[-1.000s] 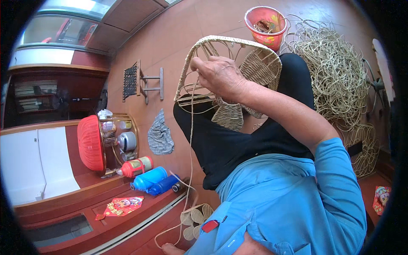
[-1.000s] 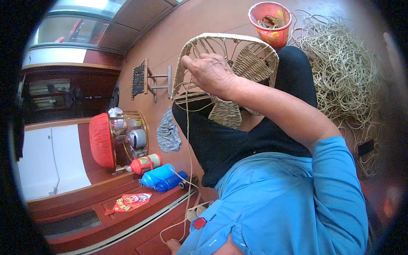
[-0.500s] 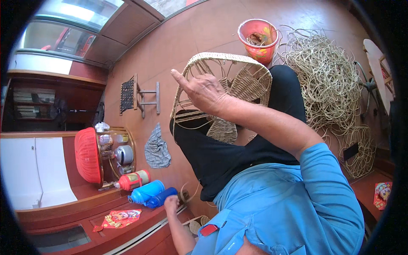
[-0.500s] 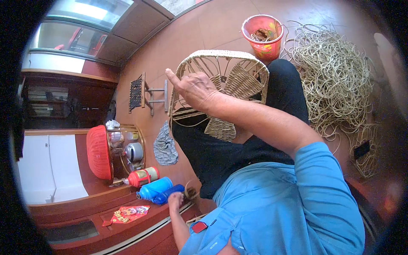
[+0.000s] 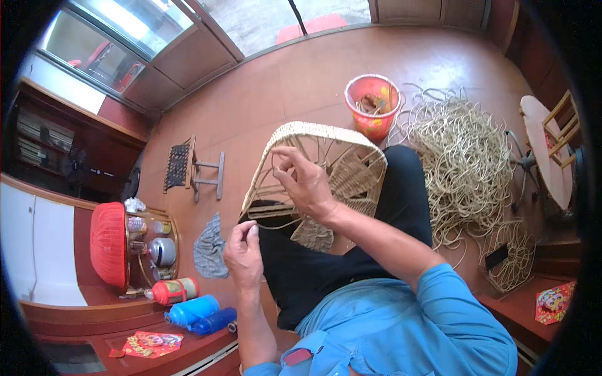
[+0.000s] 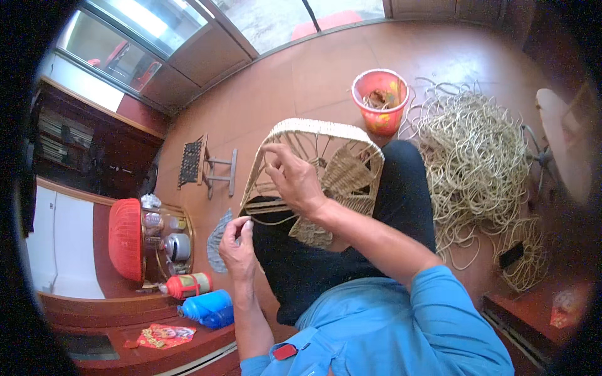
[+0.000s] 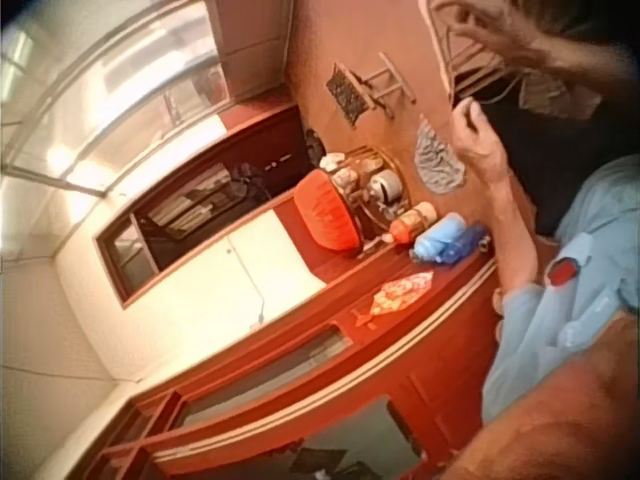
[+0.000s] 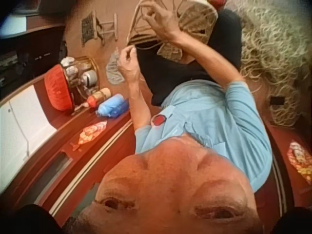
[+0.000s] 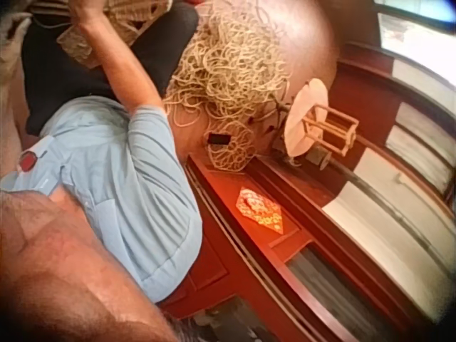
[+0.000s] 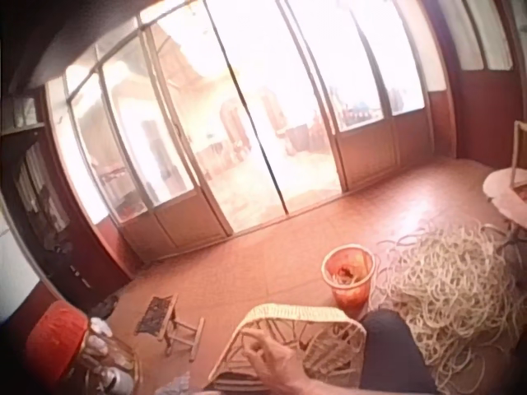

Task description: The person weaves strands of rattan onto a wicker frame by hand, threading the strips through the structure and pulling them tight.

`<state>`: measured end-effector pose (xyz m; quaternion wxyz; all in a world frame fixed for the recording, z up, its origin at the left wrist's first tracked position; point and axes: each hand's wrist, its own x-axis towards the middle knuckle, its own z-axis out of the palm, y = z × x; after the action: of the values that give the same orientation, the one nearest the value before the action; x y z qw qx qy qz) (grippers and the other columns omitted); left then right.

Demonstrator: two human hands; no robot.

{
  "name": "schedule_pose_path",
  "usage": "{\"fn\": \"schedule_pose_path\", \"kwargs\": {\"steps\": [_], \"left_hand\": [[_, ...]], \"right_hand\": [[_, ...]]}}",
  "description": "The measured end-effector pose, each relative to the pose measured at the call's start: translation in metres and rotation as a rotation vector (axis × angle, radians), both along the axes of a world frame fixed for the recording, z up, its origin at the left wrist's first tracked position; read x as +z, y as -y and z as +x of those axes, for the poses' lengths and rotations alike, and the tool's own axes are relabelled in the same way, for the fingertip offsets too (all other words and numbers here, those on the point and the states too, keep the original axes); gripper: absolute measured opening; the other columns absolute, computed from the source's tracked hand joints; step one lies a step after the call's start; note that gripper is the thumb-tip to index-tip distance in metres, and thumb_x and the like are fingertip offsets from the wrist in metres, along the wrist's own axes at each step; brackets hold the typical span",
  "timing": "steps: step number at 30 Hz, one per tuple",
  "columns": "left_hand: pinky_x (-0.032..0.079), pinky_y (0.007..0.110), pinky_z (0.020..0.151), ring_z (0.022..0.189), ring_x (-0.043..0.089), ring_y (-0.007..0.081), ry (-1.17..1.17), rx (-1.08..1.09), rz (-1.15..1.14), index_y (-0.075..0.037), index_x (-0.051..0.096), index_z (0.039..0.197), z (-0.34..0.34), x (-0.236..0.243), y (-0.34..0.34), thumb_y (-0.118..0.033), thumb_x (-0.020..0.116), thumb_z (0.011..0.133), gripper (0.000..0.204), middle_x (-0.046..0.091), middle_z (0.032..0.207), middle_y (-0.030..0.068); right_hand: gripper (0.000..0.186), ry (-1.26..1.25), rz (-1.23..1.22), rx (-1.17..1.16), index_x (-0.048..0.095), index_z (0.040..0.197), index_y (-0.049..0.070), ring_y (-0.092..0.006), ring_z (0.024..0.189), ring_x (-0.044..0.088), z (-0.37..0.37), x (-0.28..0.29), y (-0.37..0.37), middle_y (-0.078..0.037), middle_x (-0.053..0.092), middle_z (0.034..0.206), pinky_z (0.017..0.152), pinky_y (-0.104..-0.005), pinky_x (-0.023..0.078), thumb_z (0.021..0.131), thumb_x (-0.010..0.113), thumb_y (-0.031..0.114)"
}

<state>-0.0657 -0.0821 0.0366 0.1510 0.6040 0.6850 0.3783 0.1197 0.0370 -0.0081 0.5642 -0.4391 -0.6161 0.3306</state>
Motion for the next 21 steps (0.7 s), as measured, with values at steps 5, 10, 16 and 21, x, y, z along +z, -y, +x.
{"fn": "schedule_pose_path", "kwargs": {"steps": [5, 10, 16, 21], "left_hand": [[0.058, 0.042, 0.089, 0.098, 0.073, 0.0317, -0.043, -0.153, 0.194, -0.003, 0.075, 0.113, 0.052, -0.004, -0.049, -0.004, 0.072, 0.099, 0.014, 0.074, 0.103, 0.0129], [0.054, 0.044, 0.098, 0.111, 0.068, 0.0314, -0.309, -0.239, 0.412, -0.007, 0.073, 0.116, 0.075, -0.017, -0.088, -0.002, 0.072, 0.096, 0.021, 0.072, 0.11, 0.0101], [0.053, 0.045, 0.087, 0.097, 0.066, 0.0318, -0.388, -0.323, 0.47, -0.006, 0.073, 0.107, 0.076, -0.023, -0.098, -0.002, 0.073, 0.094, 0.013, 0.071, 0.1, 0.0098], [0.053, 0.044, 0.085, 0.092, 0.066, 0.0305, -0.352, -0.337, 0.427, -0.008, 0.072, 0.103, 0.075, -0.022, -0.108, -0.004, 0.075, 0.094, 0.01, 0.07, 0.093, 0.0083]], "right_hand": [[0.022, -0.504, -0.306, 0.305, 0.057, 0.125, 0.001, -0.0078, 0.087, 0.058, 0.016, -0.002, 0.003, -0.002, 0.061, 0.1, 0.076, -0.0269, 0.053, 0.109, 0.065, 0.012], [0.016, -0.354, -0.234, 0.367, 0.057, 0.122, 0.002, -0.0076, 0.085, 0.058, 0.061, -0.003, 0.002, -0.001, 0.06, 0.099, 0.076, -0.0272, 0.053, 0.11, 0.062, 0.01], [0.013, -0.324, -0.349, 0.264, 0.058, 0.121, 0.002, -0.0082, 0.083, 0.06, 0.106, 0.007, -0.016, -0.001, 0.061, 0.098, 0.073, -0.0264, 0.053, 0.111, 0.06, 0.01], [0.008, -0.283, -0.142, 0.188, 0.058, 0.117, 0.004, -0.0077, 0.084, 0.062, 0.122, 0.035, -0.024, -0.001, 0.064, 0.099, 0.075, -0.0251, 0.054, 0.111, 0.061, 0.006]]}}
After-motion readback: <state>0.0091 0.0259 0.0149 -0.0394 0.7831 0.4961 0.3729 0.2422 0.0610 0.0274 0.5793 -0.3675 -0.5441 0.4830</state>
